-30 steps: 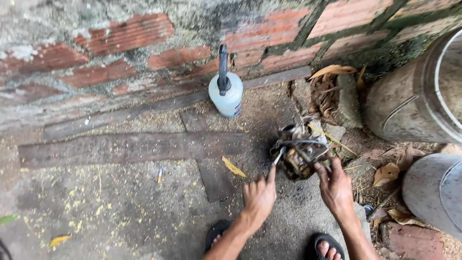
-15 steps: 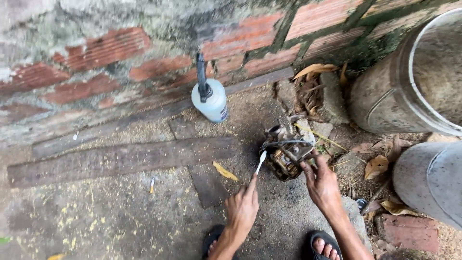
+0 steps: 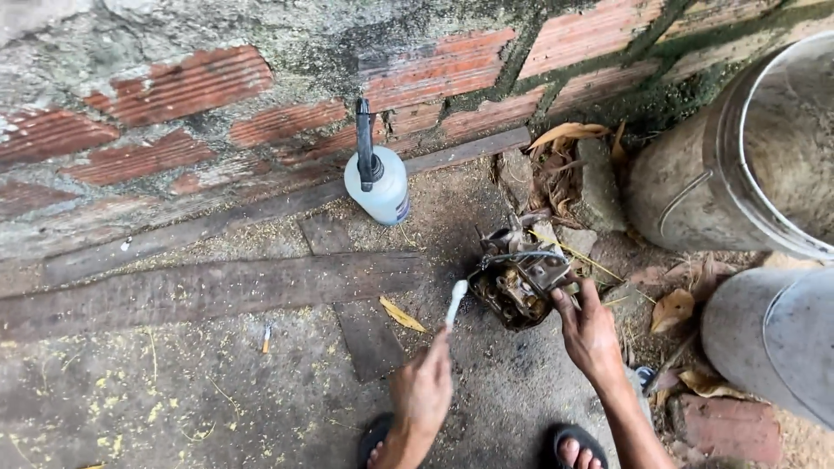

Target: Cleaning a motorcycle engine component using a toothbrush, cleaning spray, and a small scraping tool in an outdoor workspace.

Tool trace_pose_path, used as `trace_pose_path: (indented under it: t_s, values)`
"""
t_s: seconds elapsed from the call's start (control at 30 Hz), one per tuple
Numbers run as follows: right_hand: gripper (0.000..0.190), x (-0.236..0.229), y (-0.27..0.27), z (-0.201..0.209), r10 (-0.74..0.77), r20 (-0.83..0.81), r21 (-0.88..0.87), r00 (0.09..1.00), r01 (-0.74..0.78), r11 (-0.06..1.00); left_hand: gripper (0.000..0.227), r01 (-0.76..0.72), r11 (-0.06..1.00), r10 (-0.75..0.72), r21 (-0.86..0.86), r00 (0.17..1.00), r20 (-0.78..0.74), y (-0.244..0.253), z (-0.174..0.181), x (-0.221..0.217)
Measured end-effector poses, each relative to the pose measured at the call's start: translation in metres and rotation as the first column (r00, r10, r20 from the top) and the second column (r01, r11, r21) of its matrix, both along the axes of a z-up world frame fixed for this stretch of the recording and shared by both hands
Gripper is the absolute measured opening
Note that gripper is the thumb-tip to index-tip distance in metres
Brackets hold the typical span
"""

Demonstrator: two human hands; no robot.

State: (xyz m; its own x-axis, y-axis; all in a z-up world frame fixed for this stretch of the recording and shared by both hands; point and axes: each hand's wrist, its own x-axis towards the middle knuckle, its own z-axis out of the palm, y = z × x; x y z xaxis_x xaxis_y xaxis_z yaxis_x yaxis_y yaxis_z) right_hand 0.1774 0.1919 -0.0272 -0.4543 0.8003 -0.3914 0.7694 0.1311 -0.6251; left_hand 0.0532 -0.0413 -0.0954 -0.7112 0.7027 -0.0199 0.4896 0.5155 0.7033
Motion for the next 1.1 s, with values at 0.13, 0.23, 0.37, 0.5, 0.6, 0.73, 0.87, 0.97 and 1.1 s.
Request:
trace_pose_path:
  t_s: [0.13, 0.23, 0.37, 0.5, 0.6, 0.73, 0.87, 0.97, 1.1]
  values:
    - [0.046, 0.012, 0.007, -0.021, 0.056, 0.020, 0.051, 0.998, -0.057, 0.997, 0.039, 0.138, 0.986, -0.151, -0.093, 0.977, -0.152, 0.033, -0.014, 0.008]
    - [0.040, 0.011, 0.013, -0.022, 0.052, -0.019, 0.057, 0.998, -0.050, 0.997, 0.065, 0.170, 0.965, -0.195, -0.201, 0.974, -0.112, 0.020, -0.027, 0.025]
    - [0.038, 0.004, 0.015, -0.014, -0.034, -0.040, 0.020, 0.999, 0.035, 0.999, 0.041, 0.004, 0.994, 0.001, 0.108, 0.999, -0.047, 0.027, -0.019, 0.031]
    - [0.037, -0.010, 0.022, 0.001, -0.280, -0.171, -0.175, 0.945, 0.251, 0.952, 0.040, -0.053, 0.962, 0.042, 0.269, 0.998, 0.045, 0.064, -0.010, 0.032]
    - [0.055, -0.027, 0.005, 0.026, -0.460, -0.165, -0.281, 0.872, 0.406, 0.870, 0.040, -0.037, 0.962, 0.043, 0.270, 0.999, -0.017, 0.079, -0.026, 0.035]
    - [0.033, -0.005, -0.013, 0.001, -0.584, -0.270, -0.438, 0.765, 0.443, 0.782, 0.036, 0.034, 0.973, -0.021, 0.229, 0.998, -0.060, 0.077, -0.014, 0.045]
    - [0.054, -0.013, -0.032, 0.015, -0.784, -0.150, -0.566, 0.603, 0.597, 0.568, 0.041, 0.103, 0.987, -0.099, 0.122, 0.994, -0.035, 0.062, -0.020, 0.059]
    - [0.049, 0.005, -0.033, -0.025, -0.826, -0.163, -0.609, 0.539, 0.604, 0.515, 0.039, 0.097, 0.984, -0.091, 0.151, 0.995, -0.049, 0.079, -0.005, 0.050]
    - [0.054, -0.002, -0.040, -0.003, -0.874, -0.150, -0.700, 0.462, 0.575, 0.424, 0.049, 0.272, 0.959, -0.276, -0.075, 0.960, -0.047, 0.095, 0.010, 0.040]
